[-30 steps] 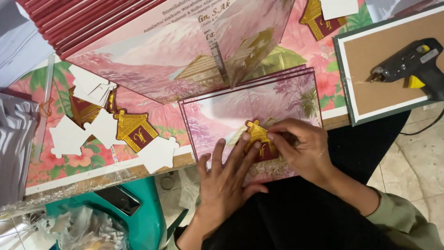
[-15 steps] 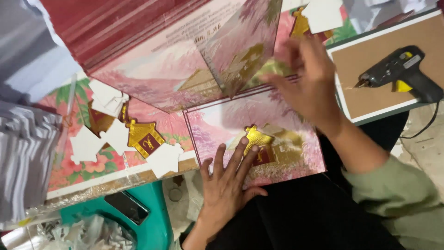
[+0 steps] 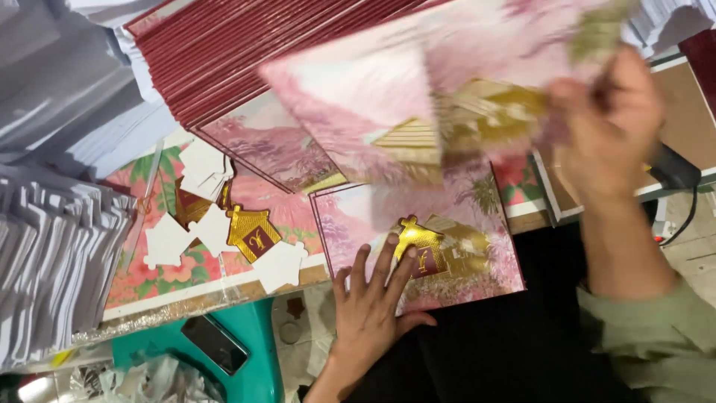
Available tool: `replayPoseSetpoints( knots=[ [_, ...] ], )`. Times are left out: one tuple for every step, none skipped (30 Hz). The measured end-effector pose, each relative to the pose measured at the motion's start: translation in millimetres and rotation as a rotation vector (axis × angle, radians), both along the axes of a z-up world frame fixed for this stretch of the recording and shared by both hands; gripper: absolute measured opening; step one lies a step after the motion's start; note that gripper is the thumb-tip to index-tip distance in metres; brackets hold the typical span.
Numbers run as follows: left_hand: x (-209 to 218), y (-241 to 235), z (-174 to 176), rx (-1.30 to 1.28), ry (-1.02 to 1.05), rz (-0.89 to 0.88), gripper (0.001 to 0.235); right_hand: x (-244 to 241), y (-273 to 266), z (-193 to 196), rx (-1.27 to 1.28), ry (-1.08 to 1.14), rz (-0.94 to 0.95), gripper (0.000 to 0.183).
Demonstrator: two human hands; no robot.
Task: Assembling decorative cards by using a hot glue gun to attach paper cutouts to the card covers.
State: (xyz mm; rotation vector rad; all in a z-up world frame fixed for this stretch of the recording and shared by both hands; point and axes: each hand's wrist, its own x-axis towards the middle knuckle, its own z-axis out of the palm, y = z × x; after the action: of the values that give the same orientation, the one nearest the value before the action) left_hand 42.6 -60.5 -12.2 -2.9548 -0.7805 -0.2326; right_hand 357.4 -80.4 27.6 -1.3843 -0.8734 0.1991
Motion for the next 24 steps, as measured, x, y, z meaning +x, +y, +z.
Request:
replayPoseSetpoints(
  knots=[
    [-3.5, -0.2, 6.0, -0.003, 0.003, 0.005, 0.110, -6.2, -20.4, 1.7, -0.003, 0.003, 0.005, 0.025],
    [-6.0, 2.4, 12.3, -0.117, -0.248, 0.013, 0.090, -11.6, -39.8, 4.0, -0.083, 0.144, -0.041, 0.026],
    [-7.9, 4.6, 19.0, -0.229, -0.499, 0.019, 0.078, -16.4, -59.6, 6.4, -0.162, 0.286, -0.088, 0.029],
    [-19.6, 4.1, 8.5, -0.227, -0.499, 0.018, 0.078, -28.0, -70.2, 1.8, -0.159, 0.287, -0.088, 0.029],
    [-31.0, 3.0, -2.0, -0.169, -0.693, 0.053, 0.070, -39.3, -81.4, -2.9, -0.212, 0.419, 0.013, 0.027],
    [-42.8, 1.5, -12.6, -0.111, -0.885, 0.087, 0.064, -51.3, -93.9, -8.2, -0.264, 0.554, 0.111, 0.026],
    [-42.8, 1.0, -10.1, -0.110, -0.883, 0.083, 0.064, -57.6, -96.2, -20.2, -0.261, 0.556, 0.109, 0.026],
    [-43.7, 1.1, -6.8, -0.161, -0.868, 0.166, 0.063, -65.1, -98.2, -32.5, -0.413, 0.471, 0.147, 0.023],
    [-44.1, 1.0, -3.0, -0.211, -0.852, 0.249, 0.063, -72.3, -100.3, -44.3, -0.564, 0.384, 0.186, 0.020],
    [-43.5, 3.0, -0.8, -0.207, -0.849, 0.237, 0.063, -76.8, -97.4, -41.7, -0.553, 0.388, 0.179, 0.020],
    [-42.3, 5.1, 1.6, -0.208, -0.797, 0.238, 0.064, -80.7, -94.4, -38.8, -0.645, 0.324, 0.164, 0.024],
    [-41.0, 7.2, 4.2, -0.212, -0.743, 0.237, 0.065, -84.9, -92.2, -35.6, -0.740, 0.262, 0.145, 0.028],
    [-36.3, 8.2, 4.5, -0.210, -0.738, 0.223, 0.065, -82.3, -91.1, -33.3, -0.732, 0.270, 0.135, 0.028],
    [-31.8, 7.4, 4.1, -0.172, -0.670, 0.169, 0.071, -79.7, -91.6, -31.0, -0.648, -0.040, 0.099, 0.030],
    [-27.6, 7.2, 3.3, -0.133, -0.603, 0.116, 0.077, -77.4, -91.4, -29.0, -0.558, -0.347, 0.062, 0.034],
    [-23.6, 4.2, 3.8, -0.134, -0.603, 0.111, 0.077, -73.0, -91.3, -34.0, -0.560, -0.346, 0.057, 0.034],
    [-20.3, 2.1, 4.4, -0.164, -0.474, 0.071, 0.083, -69.3, -90.3, -38.8, -0.553, -0.369, 0.082, 0.035],
    [-16.9, 0.1, 5.2, -0.190, -0.347, 0.039, 0.091, -64.6, -87.2, -43.4, -0.544, -0.395, 0.113, 0.035],
    [-16.2, 0.1, 1.6, -0.188, -0.349, 0.041, 0.091, -63.3, -88.8, -44.8, -0.542, -0.397, 0.114, 0.035],
    [-16.7, -0.4, -1.8, -0.135, -0.264, 0.032, 0.091, -63.2, -91.3, -46.5, -0.504, -0.398, 0.099, 0.032],
    [-17.3, -0.7, -5.2, -0.083, -0.179, 0.022, 0.092, -63.3, -93.6, -48.3, -0.466, -0.399, 0.083, 0.028],
    [-16.3, 0.4, -4.0, -0.083, -0.181, 0.022, 0.092, -61.3, -96.7, -41.1, -0.466, -0.400, 0.083, 0.028],
    [-15.7, 1.8, -2.4, -0.086, -0.186, 0.011, 0.092, -59.7, -99.6, -33.5, -0.428, -0.500, -0.017, 0.021],
    [-13.5, 3.6, -1.4, -0.088, -0.197, 0.002, 0.092, -56.3, -101.7, -25.1, -0.386, -0.605, -0.117, 0.014]
  ],
)
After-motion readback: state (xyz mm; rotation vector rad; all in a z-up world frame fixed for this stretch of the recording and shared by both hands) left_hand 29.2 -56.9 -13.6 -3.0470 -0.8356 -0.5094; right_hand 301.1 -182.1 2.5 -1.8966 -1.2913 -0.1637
